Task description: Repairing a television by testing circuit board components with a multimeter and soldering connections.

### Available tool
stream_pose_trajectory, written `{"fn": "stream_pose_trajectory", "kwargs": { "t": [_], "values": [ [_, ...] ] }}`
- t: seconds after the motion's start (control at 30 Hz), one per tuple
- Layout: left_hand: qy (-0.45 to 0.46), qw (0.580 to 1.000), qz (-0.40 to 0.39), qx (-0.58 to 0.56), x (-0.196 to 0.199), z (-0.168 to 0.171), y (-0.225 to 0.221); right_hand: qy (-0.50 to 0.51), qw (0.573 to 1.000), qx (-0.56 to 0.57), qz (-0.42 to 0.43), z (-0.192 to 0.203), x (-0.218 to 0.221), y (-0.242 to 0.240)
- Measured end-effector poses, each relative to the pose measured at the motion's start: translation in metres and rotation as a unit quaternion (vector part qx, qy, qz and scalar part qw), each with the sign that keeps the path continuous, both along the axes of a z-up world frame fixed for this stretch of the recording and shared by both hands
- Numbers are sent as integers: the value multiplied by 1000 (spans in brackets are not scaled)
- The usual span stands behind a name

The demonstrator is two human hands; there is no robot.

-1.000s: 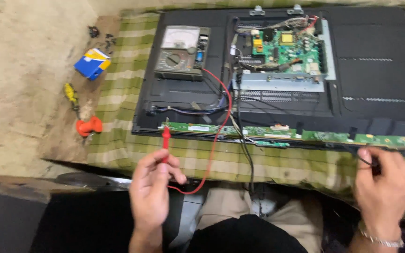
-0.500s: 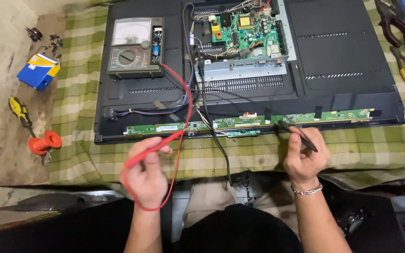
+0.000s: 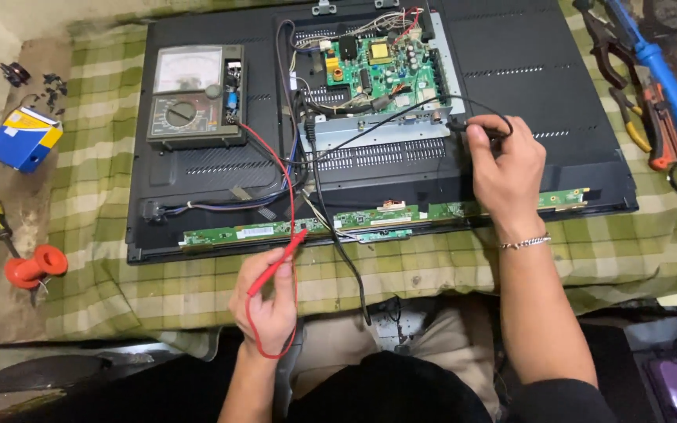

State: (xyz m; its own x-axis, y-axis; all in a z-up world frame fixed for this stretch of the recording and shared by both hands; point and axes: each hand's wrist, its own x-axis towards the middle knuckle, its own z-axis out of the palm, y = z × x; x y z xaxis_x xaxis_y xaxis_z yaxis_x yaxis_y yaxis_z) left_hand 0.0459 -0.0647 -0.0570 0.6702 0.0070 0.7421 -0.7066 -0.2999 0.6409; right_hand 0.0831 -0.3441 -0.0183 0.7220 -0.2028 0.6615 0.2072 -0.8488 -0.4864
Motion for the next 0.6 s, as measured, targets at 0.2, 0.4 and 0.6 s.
{"fn": "stream_pose_trajectory", "kwargs": {
  "t": [0.2,0.4,0.6],
  "values": [
    [-17,1000,23,-5,1,-11,-2,16,997,-74,-14,-17,18,-15],
    [-1,998,50,-25,3,-11,0,-3,993,-117,6,-23,30,-28],
    [4,982,142,-121,3,-32,28,31,994,57,91,-56,34,-33]
  ]
}}
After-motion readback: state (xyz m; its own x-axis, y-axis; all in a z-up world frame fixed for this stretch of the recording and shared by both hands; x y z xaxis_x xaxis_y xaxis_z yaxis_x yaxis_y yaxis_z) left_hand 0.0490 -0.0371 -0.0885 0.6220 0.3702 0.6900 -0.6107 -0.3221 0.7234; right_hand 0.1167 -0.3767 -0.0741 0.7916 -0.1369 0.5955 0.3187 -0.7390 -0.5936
